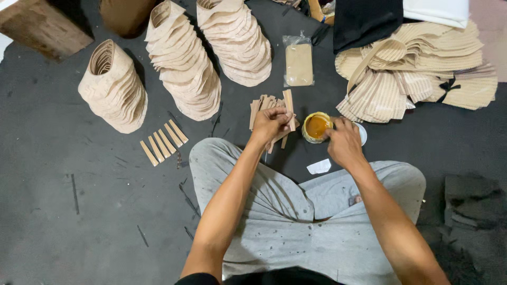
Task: The person sits cross-legged on the floor of a shoe workshop and applies glue from a small open container onto flat wooden or cardboard strips. They rub or spread the glue along each strip, then lay the treated strip in a growing row on the floor beside them, repeating this cycle one strip at a time.
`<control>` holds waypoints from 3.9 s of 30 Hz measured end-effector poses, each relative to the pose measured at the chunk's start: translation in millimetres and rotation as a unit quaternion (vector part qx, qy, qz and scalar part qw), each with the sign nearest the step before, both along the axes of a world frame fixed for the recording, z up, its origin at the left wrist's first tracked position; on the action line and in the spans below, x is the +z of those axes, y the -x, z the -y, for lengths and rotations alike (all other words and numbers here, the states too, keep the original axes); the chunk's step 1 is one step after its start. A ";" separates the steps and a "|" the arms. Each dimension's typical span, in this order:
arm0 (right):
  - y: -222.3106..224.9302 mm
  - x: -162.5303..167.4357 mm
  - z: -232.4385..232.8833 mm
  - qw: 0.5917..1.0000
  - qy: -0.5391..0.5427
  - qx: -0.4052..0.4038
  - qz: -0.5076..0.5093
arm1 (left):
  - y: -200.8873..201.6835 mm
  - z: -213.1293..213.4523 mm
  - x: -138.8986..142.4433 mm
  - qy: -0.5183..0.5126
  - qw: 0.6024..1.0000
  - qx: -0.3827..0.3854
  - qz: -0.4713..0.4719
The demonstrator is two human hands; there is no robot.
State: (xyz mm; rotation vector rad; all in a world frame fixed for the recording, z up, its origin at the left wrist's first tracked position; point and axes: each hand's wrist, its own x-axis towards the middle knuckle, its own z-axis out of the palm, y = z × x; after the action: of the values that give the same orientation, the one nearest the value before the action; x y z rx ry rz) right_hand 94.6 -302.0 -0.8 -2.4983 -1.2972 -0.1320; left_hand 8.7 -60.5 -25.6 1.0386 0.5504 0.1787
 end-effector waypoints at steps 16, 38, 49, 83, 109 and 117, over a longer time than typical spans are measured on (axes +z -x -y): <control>34.9 121.0 -4.8 0.896 -0.318 0.059 -0.303 | 65.4 61.1 101.7 0.058 0.993 -0.071 0.079; 53.4 131.8 -1.1 0.935 -0.287 0.120 -0.173 | 68.1 58.3 123.4 0.102 0.988 -0.063 0.102; 61.4 134.7 4.1 0.932 -0.310 0.147 -0.114 | 65.4 52.3 109.2 0.169 0.977 -0.049 0.119; 20.3 91.0 -24.9 0.755 -0.293 -0.002 -0.587 | 68.1 60.1 92.1 0.003 0.988 -0.155 0.023; -8.7 -12.1 -10.3 0.999 0.039 0.018 0.002 | 67.5 48.7 93.3 0.065 0.989 -0.118 0.056; 2.4 19.4 -8.0 0.997 0.008 -0.038 -0.069 | 75.2 48.4 107.3 0.037 0.993 -0.103 0.040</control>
State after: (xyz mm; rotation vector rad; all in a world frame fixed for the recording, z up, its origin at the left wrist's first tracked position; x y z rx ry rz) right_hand 92.2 -294.1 18.7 -2.5217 -1.1527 0.0341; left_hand -66.5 -108.9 81.7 1.0047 0.3722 0.0166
